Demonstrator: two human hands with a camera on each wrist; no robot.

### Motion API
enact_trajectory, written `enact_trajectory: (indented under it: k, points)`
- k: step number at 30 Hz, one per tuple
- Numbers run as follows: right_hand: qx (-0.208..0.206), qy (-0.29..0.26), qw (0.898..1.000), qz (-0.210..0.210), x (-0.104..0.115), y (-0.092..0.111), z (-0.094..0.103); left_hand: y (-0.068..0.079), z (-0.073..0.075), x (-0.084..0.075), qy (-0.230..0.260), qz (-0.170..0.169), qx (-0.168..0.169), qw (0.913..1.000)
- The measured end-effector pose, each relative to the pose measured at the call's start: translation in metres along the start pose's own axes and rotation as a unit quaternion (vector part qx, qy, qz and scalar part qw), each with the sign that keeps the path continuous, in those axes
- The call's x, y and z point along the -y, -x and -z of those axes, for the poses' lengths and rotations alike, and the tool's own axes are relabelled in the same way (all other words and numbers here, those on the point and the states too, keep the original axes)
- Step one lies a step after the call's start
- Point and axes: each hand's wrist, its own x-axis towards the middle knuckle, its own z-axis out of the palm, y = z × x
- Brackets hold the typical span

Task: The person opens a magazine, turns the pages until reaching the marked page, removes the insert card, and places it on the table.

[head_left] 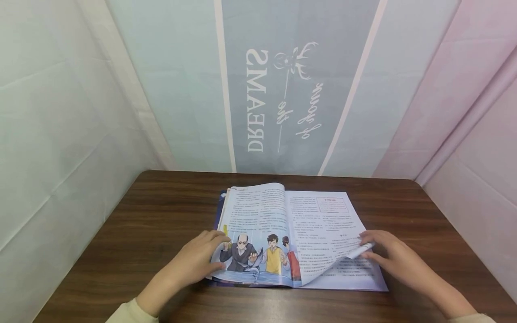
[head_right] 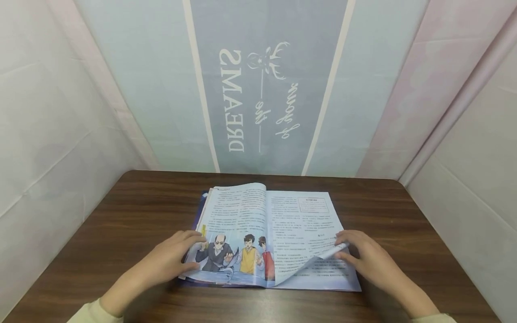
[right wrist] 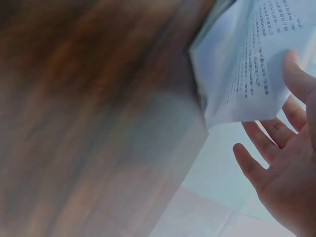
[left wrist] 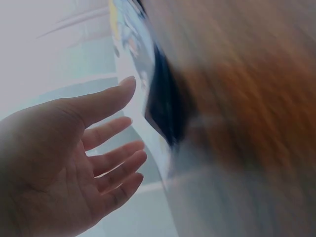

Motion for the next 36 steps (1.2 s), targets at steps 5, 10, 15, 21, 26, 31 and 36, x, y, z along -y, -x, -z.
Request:
enact_trajectory:
  k: [5, 10, 15, 21, 26, 31, 36]
  points:
    - [-0.015, -0.017, 1.0, 0.012, 0.011, -0.011, 0.005, -0.006, 0.004, -0.02, 0.032, -0.021, 0.012, 0.9992]
    - [-0.051, -0.04, 0.996, 0.066, 0.019, -0.022, 0.009, -0.013, 0.007, -0.044, 0.069, -0.04, 0.021, 0.9966]
    - [-0.057, -0.049, 0.993, 0.089, 0.03, -0.033, 0.014, -0.025, 0.005, -0.065, 0.082, -0.056, 0.021, 0.9949]
    - [-0.071, -0.057, 0.987, 0.129, 0.043, -0.048, 0.018, -0.041, 0.002, -0.084, 0.086, -0.094, 0.002, 0.9918]
    - [-0.064, -0.045, 0.989, 0.125, 0.059, -0.056, 0.025, -0.053, 0.009, -0.102, 0.105, -0.107, -0.011, 0.9887]
    - [-0.051, -0.029, 0.992, 0.108, 0.077, -0.063, 0.028, -0.065, 0.01, -0.121, 0.113, -0.113, -0.008, 0.9871]
    - [-0.061, -0.008, 0.991, 0.118, 0.09, -0.069, 0.028, -0.075, 0.006, -0.134, 0.126, -0.126, -0.016, 0.9839]
